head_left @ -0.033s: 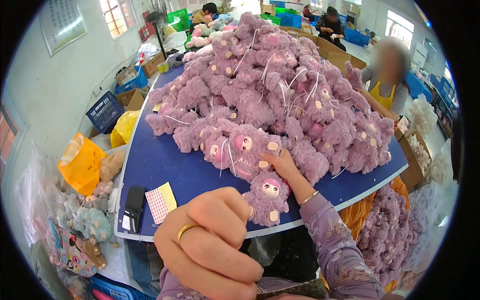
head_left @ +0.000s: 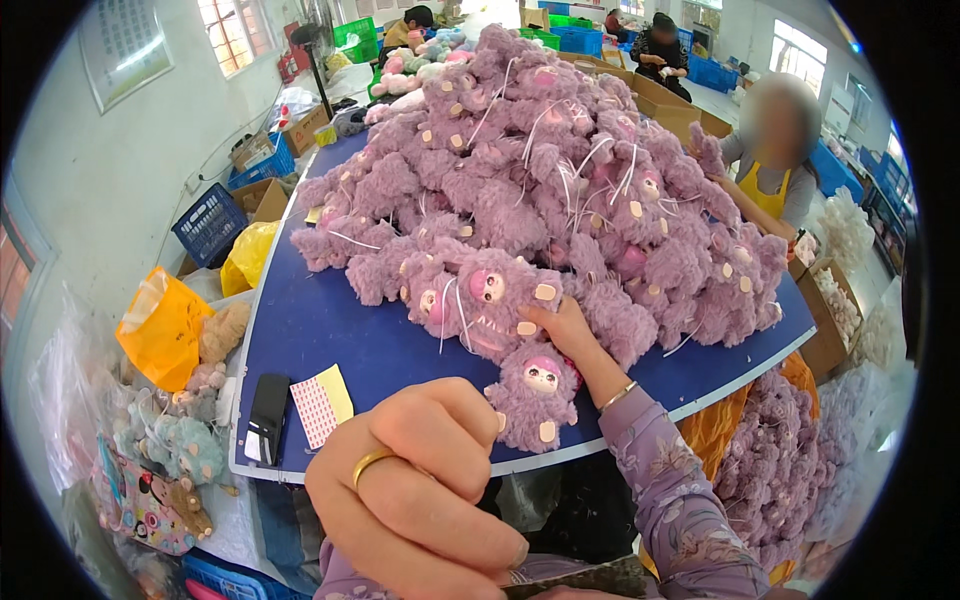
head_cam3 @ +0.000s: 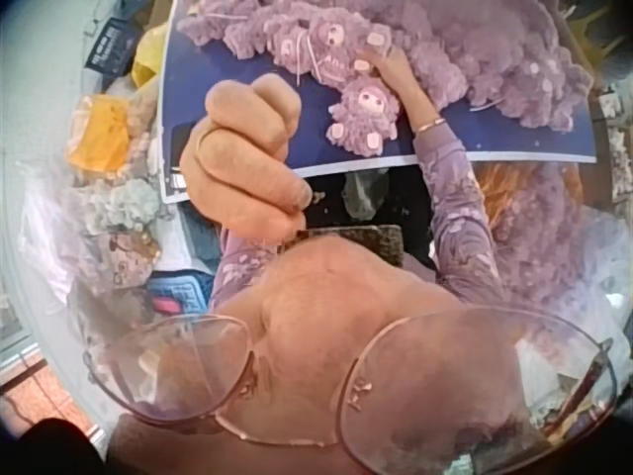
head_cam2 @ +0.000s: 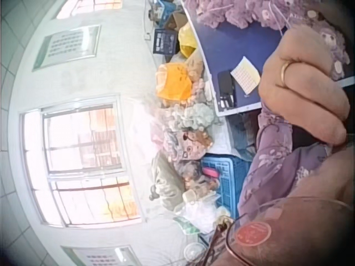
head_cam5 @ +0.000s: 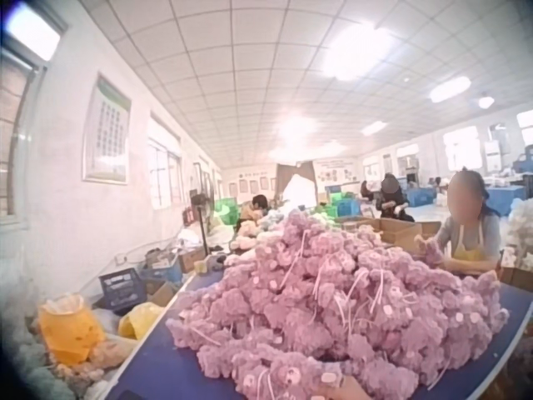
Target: The person trims excess threads and strings from purple plush bunny toys using scissors. They pick up each toy, cut the loose threads, and place the finished items into a yellow sack. The work is performed at a blue table in a factory setting with other workers visible in the background.
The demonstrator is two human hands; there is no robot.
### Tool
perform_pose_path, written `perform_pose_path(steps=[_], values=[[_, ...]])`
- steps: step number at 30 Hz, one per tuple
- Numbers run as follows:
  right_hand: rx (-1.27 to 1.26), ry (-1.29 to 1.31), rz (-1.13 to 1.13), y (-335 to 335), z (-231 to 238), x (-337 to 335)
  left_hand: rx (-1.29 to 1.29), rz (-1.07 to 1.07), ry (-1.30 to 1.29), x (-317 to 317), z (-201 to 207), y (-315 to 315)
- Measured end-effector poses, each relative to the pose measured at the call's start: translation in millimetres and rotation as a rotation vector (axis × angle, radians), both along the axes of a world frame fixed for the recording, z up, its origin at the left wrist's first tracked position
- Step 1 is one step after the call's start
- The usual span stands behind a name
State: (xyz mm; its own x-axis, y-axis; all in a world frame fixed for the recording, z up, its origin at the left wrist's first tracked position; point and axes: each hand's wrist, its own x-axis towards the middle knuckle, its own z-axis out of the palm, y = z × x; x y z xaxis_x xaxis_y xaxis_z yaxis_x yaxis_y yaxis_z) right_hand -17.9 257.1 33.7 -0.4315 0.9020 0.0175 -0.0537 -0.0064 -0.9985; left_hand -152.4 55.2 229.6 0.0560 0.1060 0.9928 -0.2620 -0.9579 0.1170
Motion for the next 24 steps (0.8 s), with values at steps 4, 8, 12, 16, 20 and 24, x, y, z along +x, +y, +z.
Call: perform_pose_path(steps=[4, 8, 12, 16, 20, 24], values=[[-0.010, 0.002, -0.002, -1, 3, 3, -0.023, 0.088, 0.096, -6, 6, -5], [-0.024, 0.007, 0.016, -4, 5, -2, 0.145, 0.025, 0.192, -16, 16, 4], [-0.027, 0.016, -0.002, -4, 5, 1, 0.169, 0.056, 0.224, -19, 12, 6], [-0.016, 0.005, -0.004, -3, 3, 3, -0.058, 0.123, 0.154, -16, 8, -9], [-0.034, 0.003, 0.020, -3, 3, -3, -0.090, -0.014, 0.114, -19, 7, -6], [0.005, -0.010, 0.009, -2, 3, 2, 0.009, -0.232, 0.238, -24, 13, 9]])
